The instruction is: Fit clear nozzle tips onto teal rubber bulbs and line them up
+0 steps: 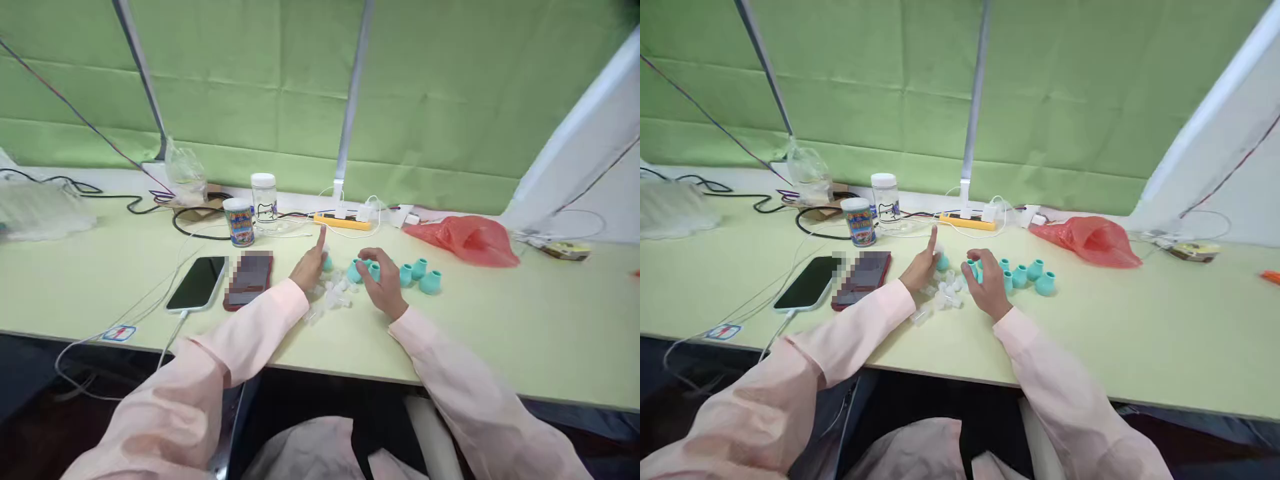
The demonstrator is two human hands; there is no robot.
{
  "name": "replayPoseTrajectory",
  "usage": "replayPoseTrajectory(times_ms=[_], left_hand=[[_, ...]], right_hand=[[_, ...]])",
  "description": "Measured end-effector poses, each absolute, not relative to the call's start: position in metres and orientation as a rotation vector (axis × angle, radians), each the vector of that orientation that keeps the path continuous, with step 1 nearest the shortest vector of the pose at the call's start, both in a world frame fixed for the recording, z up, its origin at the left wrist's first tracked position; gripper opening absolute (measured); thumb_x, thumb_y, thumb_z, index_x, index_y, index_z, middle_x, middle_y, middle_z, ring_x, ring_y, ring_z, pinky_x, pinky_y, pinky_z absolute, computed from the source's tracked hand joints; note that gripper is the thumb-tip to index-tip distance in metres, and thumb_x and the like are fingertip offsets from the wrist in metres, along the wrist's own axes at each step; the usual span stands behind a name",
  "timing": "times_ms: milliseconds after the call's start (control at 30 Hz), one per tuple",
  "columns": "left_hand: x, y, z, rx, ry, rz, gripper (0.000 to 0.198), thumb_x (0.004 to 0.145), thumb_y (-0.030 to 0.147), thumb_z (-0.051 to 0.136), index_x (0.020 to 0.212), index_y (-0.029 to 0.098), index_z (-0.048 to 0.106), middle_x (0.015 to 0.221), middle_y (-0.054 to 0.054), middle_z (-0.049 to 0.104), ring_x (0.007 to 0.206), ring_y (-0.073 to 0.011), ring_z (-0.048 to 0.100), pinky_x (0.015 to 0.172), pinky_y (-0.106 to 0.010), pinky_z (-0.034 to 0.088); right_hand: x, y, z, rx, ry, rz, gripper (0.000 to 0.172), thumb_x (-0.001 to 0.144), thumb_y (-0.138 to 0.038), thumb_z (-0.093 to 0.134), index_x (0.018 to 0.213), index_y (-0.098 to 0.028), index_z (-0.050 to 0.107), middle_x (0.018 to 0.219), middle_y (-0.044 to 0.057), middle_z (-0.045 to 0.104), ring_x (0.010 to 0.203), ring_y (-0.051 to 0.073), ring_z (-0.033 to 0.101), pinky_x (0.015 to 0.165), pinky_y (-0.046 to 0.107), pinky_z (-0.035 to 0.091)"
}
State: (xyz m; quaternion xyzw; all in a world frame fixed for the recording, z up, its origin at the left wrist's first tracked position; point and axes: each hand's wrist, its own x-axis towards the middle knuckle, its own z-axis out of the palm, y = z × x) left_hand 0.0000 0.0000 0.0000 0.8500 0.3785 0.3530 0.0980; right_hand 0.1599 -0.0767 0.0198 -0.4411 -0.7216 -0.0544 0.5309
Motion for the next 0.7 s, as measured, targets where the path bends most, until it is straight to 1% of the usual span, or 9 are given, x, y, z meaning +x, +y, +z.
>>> replayPoseTrajectory(times_ms=[133,233,433,567,700], left_hand=[[0.0,0.004,-0.003,2.533,1.193,1.0,0.048,0.082,0.033,0.022,0.125,0.013,0.015,0.068,-0.004,0.052,0.058,-0.0138,0.046,0.057,-0.026,0.035],[0.0,0.004,-0.003,2.604,1.223,0.964,0.049,0.08,0.029,0.028,0.126,0.016,0.014,0.072,-0.005,0.054,0.065,-0.0157,0.049,0.059,-0.026,0.036],[0.001,-0.001,0.001,2.663,1.252,0.896,0.058,0.078,0.026,0.033,0.127,0.017,0.004,0.078,-0.005,0.055,0.068,-0.0159,0.05,0.061,-0.026,0.037],[0.001,-0.005,0.004,2.676,1.208,0.915,0.062,0.078,0.023,0.033,0.128,0.017,-0.002,0.082,-0.005,0.055,0.071,-0.0152,0.051,0.064,-0.025,0.038],[0.001,-0.007,0.007,2.67,1.167,0.944,0.06,0.078,0.02,0.031,0.128,0.016,-0.002,0.083,-0.006,0.055,0.071,-0.0155,0.051,0.065,-0.026,0.038]], right_hand=[[0.16,-0.078,0.019,-1.056,-1.726,-0.132,0.015,0.075,-0.027,0.043,0.087,-0.017,0.046,0.081,0.005,0.051,0.078,0.016,0.049,0.072,0.031,0.039],[0.16,-0.078,0.019,-1.054,-1.722,-0.133,0.016,0.075,-0.027,0.042,0.088,-0.018,0.046,0.081,0.005,0.051,0.077,0.016,0.05,0.072,0.032,0.04],[0.16,-0.077,0.018,-1.05,-1.722,-0.127,0.017,0.076,-0.027,0.042,0.089,-0.018,0.045,0.082,0.005,0.052,0.078,0.016,0.05,0.072,0.032,0.04],[0.161,-0.077,0.019,-1.059,-1.726,-0.131,0.017,0.076,-0.027,0.042,0.089,-0.018,0.045,0.082,0.005,0.052,0.077,0.016,0.05,0.072,0.032,0.04],[0.161,-0.077,0.019,-1.066,-1.733,-0.138,0.017,0.076,-0.027,0.042,0.089,-0.018,0.045,0.081,0.005,0.052,0.077,0.016,0.05,0.072,0.032,0.04]])
